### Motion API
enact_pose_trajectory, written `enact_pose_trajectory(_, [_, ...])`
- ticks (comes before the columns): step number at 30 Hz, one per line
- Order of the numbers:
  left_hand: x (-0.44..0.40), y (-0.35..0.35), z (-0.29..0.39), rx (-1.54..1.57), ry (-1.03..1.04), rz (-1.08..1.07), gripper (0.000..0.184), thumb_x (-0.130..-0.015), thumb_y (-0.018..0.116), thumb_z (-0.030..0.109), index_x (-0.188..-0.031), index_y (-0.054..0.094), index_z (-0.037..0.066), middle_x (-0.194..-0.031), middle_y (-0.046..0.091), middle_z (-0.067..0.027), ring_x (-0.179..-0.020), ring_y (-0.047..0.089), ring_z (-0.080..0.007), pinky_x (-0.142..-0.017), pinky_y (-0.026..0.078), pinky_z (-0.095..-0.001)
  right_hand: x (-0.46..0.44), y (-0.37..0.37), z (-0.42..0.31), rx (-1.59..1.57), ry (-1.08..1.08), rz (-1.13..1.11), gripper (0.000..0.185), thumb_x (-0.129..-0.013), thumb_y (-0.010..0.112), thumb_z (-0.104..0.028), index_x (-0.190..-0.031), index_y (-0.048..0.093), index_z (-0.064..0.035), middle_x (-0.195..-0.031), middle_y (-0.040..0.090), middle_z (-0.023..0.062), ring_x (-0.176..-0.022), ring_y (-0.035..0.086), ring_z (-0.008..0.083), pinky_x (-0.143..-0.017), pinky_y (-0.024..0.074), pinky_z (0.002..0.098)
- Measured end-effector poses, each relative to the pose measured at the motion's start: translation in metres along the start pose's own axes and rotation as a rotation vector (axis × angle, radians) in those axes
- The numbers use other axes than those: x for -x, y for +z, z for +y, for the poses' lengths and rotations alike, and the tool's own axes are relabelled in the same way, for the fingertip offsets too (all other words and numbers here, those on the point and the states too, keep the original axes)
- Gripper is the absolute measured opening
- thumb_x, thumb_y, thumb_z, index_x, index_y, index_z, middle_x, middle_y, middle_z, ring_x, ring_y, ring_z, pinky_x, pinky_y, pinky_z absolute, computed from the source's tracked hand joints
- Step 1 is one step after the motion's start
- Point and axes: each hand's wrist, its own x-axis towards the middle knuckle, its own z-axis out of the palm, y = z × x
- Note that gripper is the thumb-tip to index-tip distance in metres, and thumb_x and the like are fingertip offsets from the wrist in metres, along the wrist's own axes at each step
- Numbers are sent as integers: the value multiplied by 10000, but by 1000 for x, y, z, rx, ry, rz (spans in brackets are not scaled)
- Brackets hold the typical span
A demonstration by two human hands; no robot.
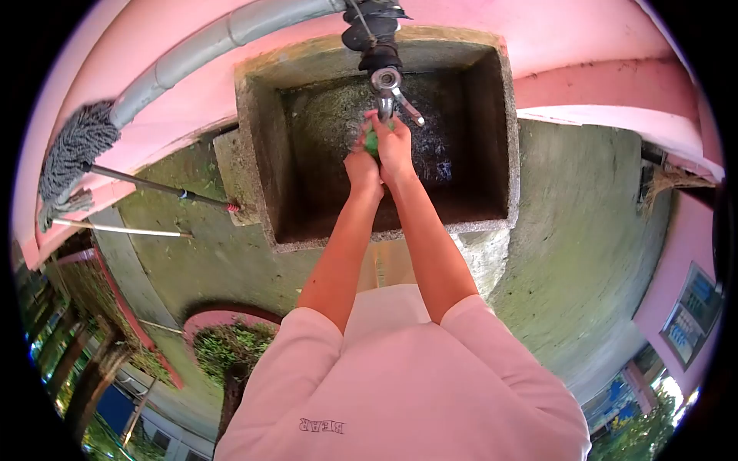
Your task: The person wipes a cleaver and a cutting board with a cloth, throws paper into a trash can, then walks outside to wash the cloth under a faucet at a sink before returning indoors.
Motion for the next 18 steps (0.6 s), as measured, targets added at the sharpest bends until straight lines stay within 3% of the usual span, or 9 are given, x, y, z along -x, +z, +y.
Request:
enact_pose_trajectory(3, [-13, -9, -16, -17, 121, 41, 356, -992, 347, 243, -978, 613, 8, -815, 629, -82, -638, 598, -193, -576, 480, -351, -10, 5, 1, 23, 92, 130, 79, -936, 508, -101, -916, 534, -29, -716, 531, 56, -560, 518, 180, -515, 446, 322])
enact_pose_trajectory(7, [-20, -25, -24, -389, 255, 17, 360, -994, 338, 236, -935, 596, -9, -728, 614, -100, -628, 590, -215, -569, 471, -372, -24, 0, 3, -96, 212, 277, 200, -951, 487, -208, -869, 496, -26, -628, 489, 74, -461, 415, 174, -410, 359, 345])
enact_pose_trajectory(8, [-26, -29, -31, -447, 394, -39, 351, -1003, 343, 272, -980, 576, 10, -718, 582, -74, -564, 529, -154, -484, 406, -315, -30, -9, 5, -179, 266, 247, 249, -950, 502, -256, -805, 470, -57, -595, 442, 48, -443, 374, 168, -387, 324, 342])
enact_pose_trajectory(10, [-22, -33, -28, -496, 533, -84, 349, -1012, 348, 309, -1024, 557, 30, -707, 550, -48, -500, 468, -93, -399, 340, -257, -31, -20, -1, -315, 364, 111, 307, -936, 547, -304, -750, 427, -91, -568, 401, 27, -459, 388, 178, -428, 352, 333])
enact_pose_trajectory(12, [-3, -33, -4, -429, 233, -271, 308, -990, 442, 324, -1057, 541, 40, -724, 557, -43, -567, 484, -74, -449, 355, -235, -30, -27, -8, -279, 346, 47, 300, -917, 592, -299, -758, 438, -96, -590, 417, 29, -497, 443, 188, -513, 419, 338])
enact_pose_trajectory(13, [1, -34, 5, -419, 232, -265, 308, -990, 442, 324, -1057, 541, 40, -724, 557, -43, -567, 484, -74, -449, 355, -235, -33, -36, -11, -164, 288, 14, 199, -922, 591, -233, -836, 499, -79, -713, 536, 56, -633, 565, 211, -632, 487, 367])
enact_pose_trajectory(16, [-4, -45, 34, -357, 223, -400, 349, -911, 609, 265, -1153, 479, 50, -828, 559, -23, -620, 449, -63, -522, 356, -224, -13, -42, -43, 109, 218, -238, 137, -916, 577, -101, -1040, 552, -50, -1026, 636, 82, -967, 605, 216, -851, 477, 372])
enact_pose_trajectory(17, [-11, -50, 39, -452, 372, -399, 342, -896, 623, 218, -1152, 486, 37, -869, 560, -38, -635, 433, -67, -537, 366, -245, -11, -43, -48, 116, 219, -240, 137, -916, 577, -101, -1040, 552, -50, -1026, 636, 82, -967, 605, 216, -851, 477, 372])
enact_pose_trajectory(18, [-9, -50, 52, -460, 258, -415, 328, -880, 620, 214, -1134, 517, 34, -901, 578, -58, -717, 495, -112, -625, 406, -273, -6, -41, -54, 286, 206, -327, 190, -904, 589, -96, -1083, 550, -47, -1029, 635, 78, -959, 604, 196, -846, 472, 348])
